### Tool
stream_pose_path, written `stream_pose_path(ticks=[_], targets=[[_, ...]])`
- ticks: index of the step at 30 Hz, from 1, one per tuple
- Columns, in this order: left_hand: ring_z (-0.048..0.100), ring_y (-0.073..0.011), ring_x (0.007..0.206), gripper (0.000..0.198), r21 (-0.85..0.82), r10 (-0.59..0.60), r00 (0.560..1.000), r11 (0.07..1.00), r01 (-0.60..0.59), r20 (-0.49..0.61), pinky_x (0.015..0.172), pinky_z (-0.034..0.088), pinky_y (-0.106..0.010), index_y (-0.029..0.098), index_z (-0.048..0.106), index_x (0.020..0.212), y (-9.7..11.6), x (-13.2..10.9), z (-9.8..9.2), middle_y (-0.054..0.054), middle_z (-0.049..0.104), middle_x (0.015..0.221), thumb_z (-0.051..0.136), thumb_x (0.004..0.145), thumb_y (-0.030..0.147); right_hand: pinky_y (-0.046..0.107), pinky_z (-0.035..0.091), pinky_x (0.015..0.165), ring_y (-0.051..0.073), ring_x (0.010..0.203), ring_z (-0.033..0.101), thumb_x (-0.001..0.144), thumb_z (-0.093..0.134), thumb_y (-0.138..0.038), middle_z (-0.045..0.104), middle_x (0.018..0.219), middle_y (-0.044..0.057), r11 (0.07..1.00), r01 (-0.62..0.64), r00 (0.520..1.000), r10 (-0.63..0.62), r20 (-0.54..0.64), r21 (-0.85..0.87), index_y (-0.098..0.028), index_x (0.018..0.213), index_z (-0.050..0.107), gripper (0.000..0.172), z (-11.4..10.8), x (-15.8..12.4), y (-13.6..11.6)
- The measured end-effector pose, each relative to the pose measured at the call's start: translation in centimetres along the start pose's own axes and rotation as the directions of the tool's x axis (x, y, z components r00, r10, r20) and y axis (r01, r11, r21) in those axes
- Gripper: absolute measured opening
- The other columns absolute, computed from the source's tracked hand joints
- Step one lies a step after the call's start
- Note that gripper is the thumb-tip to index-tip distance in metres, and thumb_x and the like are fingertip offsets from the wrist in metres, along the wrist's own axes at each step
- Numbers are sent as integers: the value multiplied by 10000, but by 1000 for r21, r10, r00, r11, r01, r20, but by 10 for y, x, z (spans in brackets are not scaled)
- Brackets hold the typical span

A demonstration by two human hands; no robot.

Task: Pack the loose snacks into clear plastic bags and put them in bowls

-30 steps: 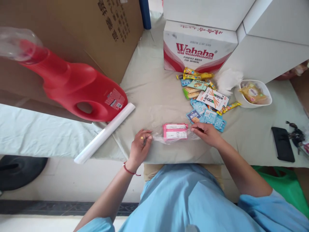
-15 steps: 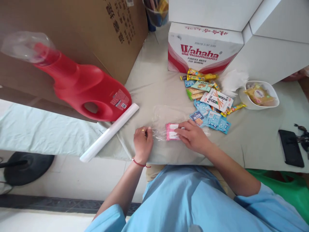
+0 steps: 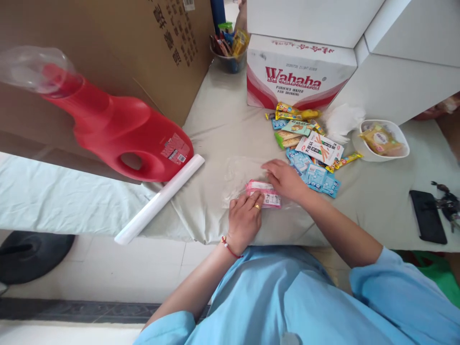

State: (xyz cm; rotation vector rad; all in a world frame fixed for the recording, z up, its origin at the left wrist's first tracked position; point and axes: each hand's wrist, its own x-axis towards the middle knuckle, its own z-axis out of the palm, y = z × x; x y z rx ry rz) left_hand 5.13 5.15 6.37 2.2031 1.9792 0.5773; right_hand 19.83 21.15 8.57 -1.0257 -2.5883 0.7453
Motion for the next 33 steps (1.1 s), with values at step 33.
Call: stream_pose_path(ticks=[33], targets=[[631, -149, 775, 173, -731, -697, 679, 584, 353, -229, 742, 525, -297, 198, 646, 1047, -32, 9, -17, -28, 677, 916, 562, 924, 287, 330, 470, 750, 259, 981, 663, 1049, 451, -183, 657, 1235, 134, 940, 137, 946, -30, 322, -314, -365, 1520, 575, 520, 18, -57, -65]])
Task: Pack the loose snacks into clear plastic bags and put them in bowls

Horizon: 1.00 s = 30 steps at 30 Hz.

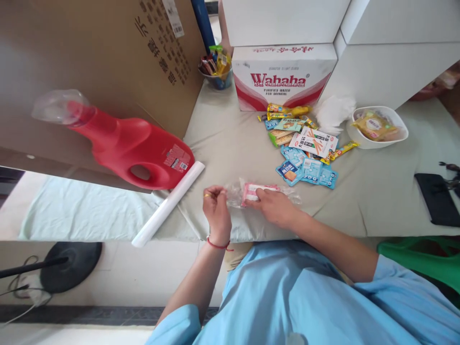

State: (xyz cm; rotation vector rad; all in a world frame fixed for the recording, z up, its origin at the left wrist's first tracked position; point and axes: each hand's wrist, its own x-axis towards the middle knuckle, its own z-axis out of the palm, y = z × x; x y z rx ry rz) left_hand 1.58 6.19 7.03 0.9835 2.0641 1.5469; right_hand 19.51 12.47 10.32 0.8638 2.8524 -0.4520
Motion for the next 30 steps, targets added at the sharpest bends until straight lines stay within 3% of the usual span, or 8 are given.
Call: stream_pose_path(ticks=[4, 8, 12, 17, 20, 24, 26, 30], targets=[[622, -259, 1056, 693, 316, 211, 972, 919, -234, 108, 960, 507, -425, 191, 579, 1346, 24, 7, 21, -122, 644, 1217, 825, 756, 457, 355, 500, 825, 300, 1102, 641, 1040, 449, -159, 667, 1242, 171, 1000, -14, 1000, 14, 14, 13, -242, 1407, 676, 439, 1, 1, -5], [645, -267, 951, 201, 441, 191, 953, 853, -280, 236, 958, 480, -448, 211, 728, 976, 21, 6, 24, -69, 695, 894, 648, 900, 379, 361, 486, 856, 302, 1095, 620, 1052, 431, -160, 659, 1218, 180, 999, -39, 999, 39, 1, 33, -215, 1434, 645, 440, 5, -1, -4], [655, -240, 847, 194, 453, 121, 984, 875, -168, 132, 906, 488, -405, 221, 718, 868, -5, 9, -3, -43, 688, 780, 574, 912, 343, 318, 459, 840, 241, 990, 599, 1052, 449, -149, 641, 1191, 131, 990, -13, 997, 22, -69, 137, -261, 1519, 562, 494, 15, -8, 6], [646, -243, 783, 124, 499, -95, 985, 867, 12, 143, 797, 496, -367, 230, 679, 799, -25, 4, -30, -20, 654, 693, 608, 840, 323, 320, 455, 912, 228, 1049, 564, 1028, 459, -108, 618, 1214, 128, 973, 40, 987, -3, -160, 226, -189, 1563, 507, 544, 28, -14, 14], [638, -209, 773, 195, 417, -21, 993, 909, -29, 116, 793, 506, -344, 220, 678, 918, -17, -1, -29, -24, 688, 792, 572, 897, 382, 336, 439, 905, 236, 1026, 544, 1030, 474, -122, 615, 1170, 113, 987, 3, 987, 23, -157, 163, -246, 1520, 569, 514, 28, -14, 9], [645, -238, 966, 429, 357, 222, 937, 881, -312, 271, 960, 497, -411, 199, 648, 1218, -4, 4, -17, -92, 733, 1129, 667, 831, 382, 318, 409, 853, 224, 958, 524, 1031, 485, -130, 615, 1122, 98, 988, -35, 993, 52, -108, 149, -285, 1477, 617, 491, 22, -13, 4], [650, -237, 940, 506, 355, 142, 928, 895, -269, 344, 940, 503, -413, 196, 632, 1264, -6, 11, -11, -87, 748, 1126, 691, 781, 334, 310, 402, 845, 219, 952, 520, 1028, 480, -125, 617, 1133, 97, 986, -38, 993, 55, -102, 163, -279, 1500, 595, 510, 21, -13, 5], [629, -184, 745, 233, 295, -97, 889, 955, -44, 447, 748, 508, -316, 200, 706, 970, -21, 31, -4, -26, 735, 833, 624, 838, 374, 311, 399, 852, 223, 981, 528, 1022, 466, -110, 614, 1166, 104, 988, -37, 994, 52, -96, 150, -266, 1562, 530, 565, 20, -12, 6]])
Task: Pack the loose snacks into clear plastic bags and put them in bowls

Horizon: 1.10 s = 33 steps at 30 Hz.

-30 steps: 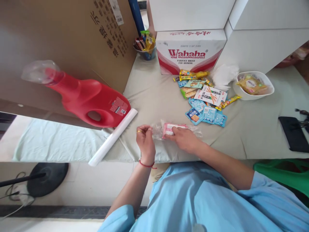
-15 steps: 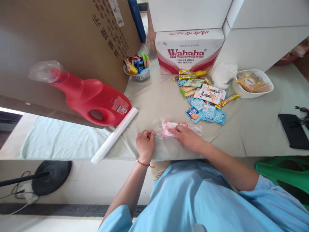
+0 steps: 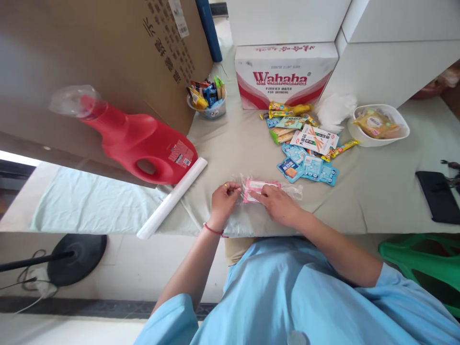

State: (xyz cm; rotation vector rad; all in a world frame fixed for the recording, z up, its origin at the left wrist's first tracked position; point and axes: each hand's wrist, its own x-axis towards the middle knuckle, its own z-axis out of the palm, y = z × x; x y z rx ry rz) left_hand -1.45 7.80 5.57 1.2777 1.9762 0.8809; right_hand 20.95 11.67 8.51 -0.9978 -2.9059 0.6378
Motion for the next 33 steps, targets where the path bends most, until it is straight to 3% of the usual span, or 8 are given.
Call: stream_pose_path(ticks=[4, 8, 10, 13, 17, 23, 29, 33], targets=[[629, -183, 711, 216, -8, 6, 999, 1000, -6, 54, 703, 514, -307, 197, 705, 877, -6, 16, -3, -22, 710, 780, 600, 839, 381, 324, 395, 825, 239, 976, 548, 1036, 455, -128, 604, 1166, 112, 999, 0, 998, 3, 63, -53, -328, 1569, 527, 574, -6, 1, -5], [665, -293, 1066, 432, 96, 79, 997, 992, -77, -17, 995, 521, -454, 164, 703, 1157, 1, 21, -6, -124, 732, 1105, 662, 751, 306, 360, 404, 847, 279, 1035, 559, 1045, 435, -140, 604, 1178, 135, 993, 0, 996, 10, 92, -117, -343, 1593, 496, 587, -12, 2, -12], [516, -350, 1386, 722, 209, 238, 970, 952, -225, -41, 1188, 382, -537, 173, 574, 1429, 8, 23, -8, -179, 590, 1469, 671, 718, 251, 372, 408, 862, 290, 1061, 559, 1043, 428, -134, 602, 1192, 143, 991, -1, 995, 14, 99, -131, -341, 1602, 482, 599, -12, 1, -14], [209, -323, 1621, 908, 267, 462, 875, 833, -484, 144, 1311, 107, -588, 240, 368, 1609, 21, 31, -12, -122, 392, 1689, 582, 731, 161, 375, 411, 870, 297, 1081, 550, 1052, 418, -150, 602, 1195, 148, 991, 3, 993, 13, 118, -131, -334, 1592, 496, 576, -12, 1, -13], [372, -285, 1546, 961, 140, 468, 774, 812, -567, 426, 1300, -8, -642, 235, 288, 1655, 38, 54, -18, -68, 727, 1279, 533, 731, 143, 373, 410, 855, 295, 1065, 552, 1063, 402, -165, 596, 1197, 145, 991, 1, 994, 13, 106, -131, -343, 1589, 498, 563, -12, 2, -12], [648, -231, 1051, 439, 57, 517, 662, 764, -643, 542, 1157, 403, -477, 266, 818, 942, 32, 60, -43, -31, 683, 854, 482, 696, 126, 368, 409, 865, 287, 1044, 549, 1064, 425, -186, 597, 1165, 134, 996, -20, 996, 27, 87, -84, -337, 1537, 566, 517, -9, 1, -11], [670, -252, 1041, 202, 178, 332, 762, 848, -500, 556, 1200, 368, -490, 287, 690, 613, -4, 26, -64, -27, 727, 792, 542, 733, 218, 366, 407, 886, 278, 1028, 529, 1067, 421, -178, 601, 1145, 128, 1000, -14, 999, 13, 38, 21, -346, 1480, 627, 491, -3, 0, -6], [659, -243, 876, 376, 233, 226, 957, 936, -265, 181, 967, 524, -419, 232, 661, 702, -10, 14, -44, -77, 681, 823, 482, 951, 451, 356, 397, 888, 267, 1020, 517, 1062, 436, -164, 601, 1144, 125, 999, -24, 999, 23, 35, 38, -307, 1449, 653, 466, 0, -1, -4]])
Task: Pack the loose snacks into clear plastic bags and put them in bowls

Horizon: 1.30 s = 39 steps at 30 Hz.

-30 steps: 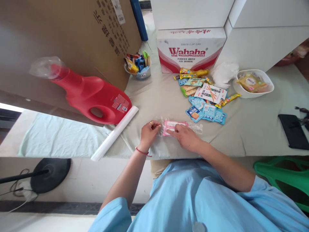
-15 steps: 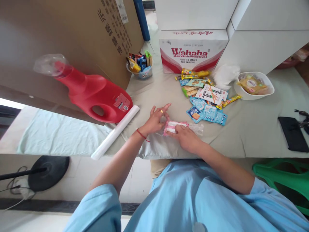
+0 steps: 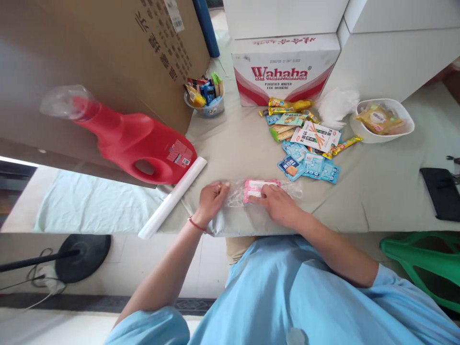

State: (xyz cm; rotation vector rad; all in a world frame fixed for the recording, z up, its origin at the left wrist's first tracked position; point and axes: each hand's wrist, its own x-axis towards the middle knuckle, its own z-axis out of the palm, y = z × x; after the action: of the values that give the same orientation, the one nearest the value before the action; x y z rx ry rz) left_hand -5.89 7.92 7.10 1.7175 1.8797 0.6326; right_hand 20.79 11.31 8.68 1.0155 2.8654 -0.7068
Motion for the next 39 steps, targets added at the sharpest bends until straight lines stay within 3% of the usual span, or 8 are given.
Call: stream_pose_path(ticks=[4, 7, 11, 15, 19, 24, 31, 39], targets=[[540, -380, 1307, 527, 181, -49, 977, 980, 88, -207, 1124, 425, -563, 206, 691, 1171, 9, 5, 22, -172, 614, 1331, 784, 763, 526, 352, 384, 884, 263, 1027, 508, 1081, 432, -198, 591, 1152, 112, 1000, -10, 1000, 10, -12, -12, -339, 1464, 637, 457, 1, -1, -1], [323, -430, 1521, 291, 192, -3, 993, 981, 25, -117, 1234, 259, -645, 223, 717, 989, 8, 4, 22, -155, 544, 1478, 779, 755, 384, 353, 381, 876, 269, 1044, 503, 1081, 439, -198, 592, 1154, 111, 1000, -13, 1000, 13, -5, -17, -333, 1437, 659, 440, 2, -1, -2], [651, -275, 1101, 126, -25, -52, 997, 998, 51, -62, 1015, 506, -441, 225, 608, 779, 12, -6, 9, -77, 686, 1063, 672, 803, 331, 356, 380, 879, 263, 1020, 492, 1049, 464, -142, 597, 1154, 116, 1000, -8, 1000, 8, -7, -16, -294, 1374, 701, 430, 2, -1, -1], [570, -163, 646, 159, -217, -195, 979, 960, 179, -54, 666, 477, -292, 244, 548, 782, 42, -12, 11, 39, 561, 676, 637, 853, 355, 360, 392, 888, 263, 1022, 484, 1046, 471, -157, 599, 1147, 114, 1000, 9, 1000, -9, -13, -2, -286, 1327, 723, 399, 5, 0, -1], [657, -189, 822, 134, -236, -111, 986, 969, 80, -123, 777, 531, -321, 223, 651, 876, 81, -15, 41, -30, 671, 864, 557, 927, 302, 403, 434, 944, 277, 1077, 496, 1033, 450, -139, 607, 1182, 126, 1000, 13, 998, -12, -67, 20, -255, 1322, 721, 413, 14, -4, -1], [624, -289, 1193, 378, 102, 146, 980, 986, -133, -135, 1029, 512, -456, 163, 686, 1272, 99, -33, 78, -167, 670, 1278, 429, 1025, 291, 471, 457, 1072, 275, 1240, 524, 1000, 454, -130, 605, 1367, 137, 952, 177, 966, -119, -231, 249, -225, 1314, 702, 411, 23, -33, 16], [547, -347, 1366, 632, 445, 210, 976, 880, -164, -56, 1106, 439, -488, 99, 445, 1580, 93, -53, 102, -222, 531, 1576, 504, 961, 209, 540, 438, 1073, 351, 1212, 517, 1016, 558, -385, 585, 1280, 201, 876, -380, 719, 481, -501, 296, -154, 1347, 672, 419, 25, -59, 52], [572, -323, 1354, 678, 461, 259, 961, 868, -185, -101, 1148, 420, -499, 150, 412, 1620, 87, -55, 112, -189, 557, 1575, 503, 949, 179, 470, 503, 1000, 284, 1147, 609, 958, 583, -358, 655, 1259, 146, 828, -183, 778, 451, -437, 530, -212, 988, 650, 163, 16, -61, 52]])
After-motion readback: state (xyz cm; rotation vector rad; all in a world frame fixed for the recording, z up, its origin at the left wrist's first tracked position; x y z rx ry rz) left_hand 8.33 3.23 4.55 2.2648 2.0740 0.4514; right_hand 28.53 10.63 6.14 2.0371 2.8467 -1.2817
